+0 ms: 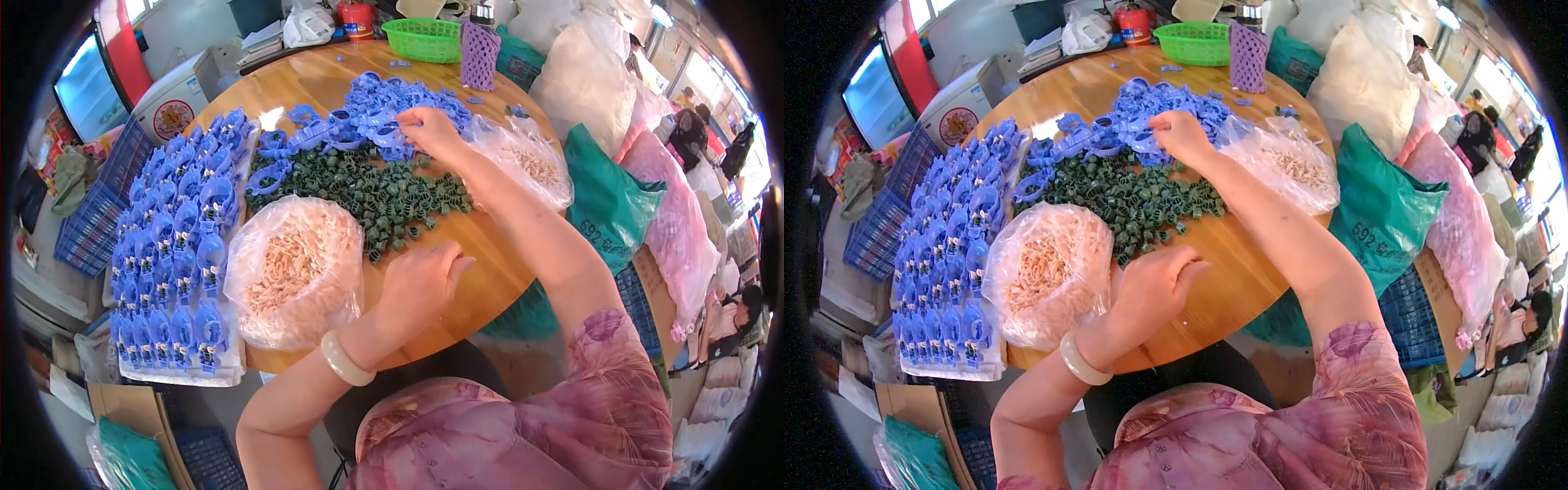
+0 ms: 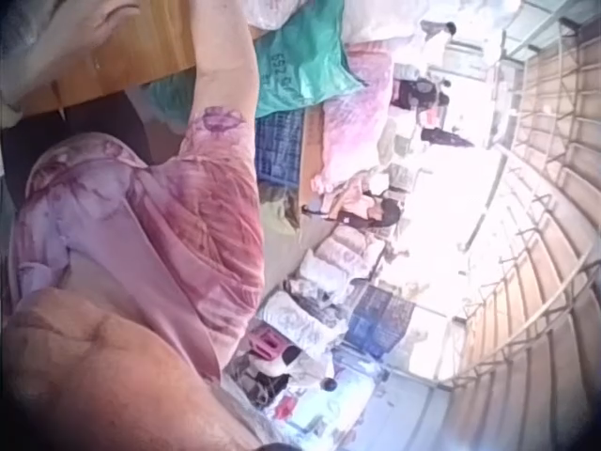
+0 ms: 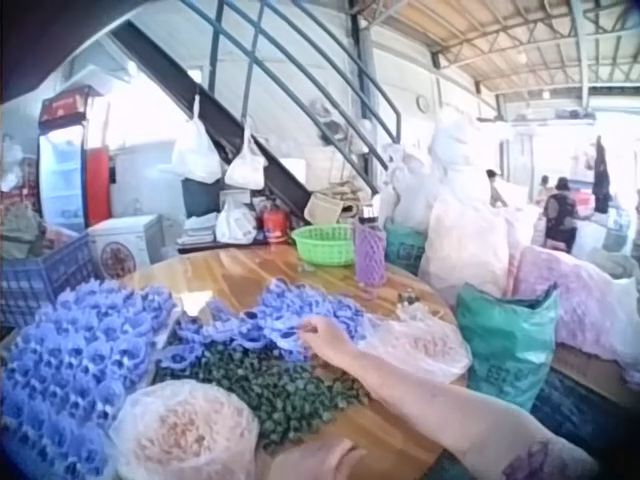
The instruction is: The worker is manually assembling small plastic toy components into larger blue frames at a factory workbench.
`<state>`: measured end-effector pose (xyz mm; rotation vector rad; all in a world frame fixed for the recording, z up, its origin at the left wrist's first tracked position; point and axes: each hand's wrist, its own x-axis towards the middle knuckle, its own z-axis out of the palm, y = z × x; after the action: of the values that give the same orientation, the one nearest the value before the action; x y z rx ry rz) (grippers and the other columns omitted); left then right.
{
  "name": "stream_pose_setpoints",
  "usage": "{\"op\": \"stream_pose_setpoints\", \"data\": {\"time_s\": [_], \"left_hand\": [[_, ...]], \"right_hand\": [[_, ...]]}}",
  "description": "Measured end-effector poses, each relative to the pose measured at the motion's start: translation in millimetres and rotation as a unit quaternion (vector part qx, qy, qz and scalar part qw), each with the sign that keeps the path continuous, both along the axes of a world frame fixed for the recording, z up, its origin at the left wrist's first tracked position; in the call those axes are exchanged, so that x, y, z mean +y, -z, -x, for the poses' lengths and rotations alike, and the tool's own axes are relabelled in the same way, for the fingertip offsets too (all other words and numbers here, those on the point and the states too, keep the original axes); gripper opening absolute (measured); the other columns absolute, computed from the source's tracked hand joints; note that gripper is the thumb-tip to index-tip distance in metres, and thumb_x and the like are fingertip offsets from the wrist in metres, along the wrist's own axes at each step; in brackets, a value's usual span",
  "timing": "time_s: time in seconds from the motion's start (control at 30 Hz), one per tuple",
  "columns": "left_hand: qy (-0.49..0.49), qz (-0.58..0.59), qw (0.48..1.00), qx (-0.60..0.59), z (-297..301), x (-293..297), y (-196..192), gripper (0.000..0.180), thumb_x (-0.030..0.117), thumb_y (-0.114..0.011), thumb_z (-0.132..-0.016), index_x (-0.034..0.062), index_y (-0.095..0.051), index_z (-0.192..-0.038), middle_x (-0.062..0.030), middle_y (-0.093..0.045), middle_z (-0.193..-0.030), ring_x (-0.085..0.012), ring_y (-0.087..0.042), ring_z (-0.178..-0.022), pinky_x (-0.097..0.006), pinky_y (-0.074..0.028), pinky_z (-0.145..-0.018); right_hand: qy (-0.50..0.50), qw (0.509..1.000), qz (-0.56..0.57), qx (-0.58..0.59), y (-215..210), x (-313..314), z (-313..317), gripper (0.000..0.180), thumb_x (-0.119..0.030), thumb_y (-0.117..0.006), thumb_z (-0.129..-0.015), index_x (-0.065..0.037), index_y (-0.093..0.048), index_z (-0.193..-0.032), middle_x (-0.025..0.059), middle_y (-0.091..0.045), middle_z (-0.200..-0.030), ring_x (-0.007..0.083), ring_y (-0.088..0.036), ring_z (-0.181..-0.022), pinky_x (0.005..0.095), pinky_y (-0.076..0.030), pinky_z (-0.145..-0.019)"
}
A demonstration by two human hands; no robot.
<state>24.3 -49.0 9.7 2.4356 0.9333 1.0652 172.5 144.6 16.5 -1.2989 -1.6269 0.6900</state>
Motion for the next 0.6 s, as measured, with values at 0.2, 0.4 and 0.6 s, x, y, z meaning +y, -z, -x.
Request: {"op": "stream_pose_setpoints", "data": {"time_s": [0.2,0.4,0.6], "left_hand": [[-0.008,0.047,0.996,-0.069,-2.2,14.7,15.6,0.016,0.02,-0.056,-0.084,0.0046,-0.055,-0.078,-0.0144,-0.059,-0.072,-0.033,-0.058,-0.068,-0.041,-0.047,-0.058],[-0.031,0.091,0.986,-0.136,14.8,22.2,13.6,0.008,0.012,-0.057,-0.082,0.0055,-0.059,-0.086,-0.0156,-0.061,-0.079,-0.0333,-0.06,-0.074,-0.039,-0.048,-0.062],[-0.092,0.041,0.961,-0.256,34.3,50.7,5.2,0.022,-0.001,-0.054,-0.083,-0.0002,-0.056,-0.106,-0.0136,-0.056,-0.088,-0.0254,-0.057,-0.078,-0.032,-0.047,-0.069]], "right_hand": [[-0.012,0.906,-0.174,-0.385,18.1,24.1,6.0,0.033,-0.021,-0.067,-0.07,-0.01,-0.064,-0.1,0.0112,-0.055,-0.104,0.0309,-0.053,-0.1,0.0399,-0.046,-0.082],[0.008,0.874,-0.108,-0.474,5.2,15.1,12.2,0.027,-0.014,-0.057,-0.074,-0.008,-0.062,-0.101,0.0107,-0.056,-0.107,0.031,-0.052,-0.101,0.0402,-0.045,-0.085],[-0.132,0.951,-0.02,-0.278,-43.3,-43.1,-19.7,0.031,-0.015,-0.056,-0.076,-0.009,-0.063,-0.106,0.0101,-0.065,-0.089,0.0227,-0.062,-0.079,0.0342,-0.048,-0.071]]}}
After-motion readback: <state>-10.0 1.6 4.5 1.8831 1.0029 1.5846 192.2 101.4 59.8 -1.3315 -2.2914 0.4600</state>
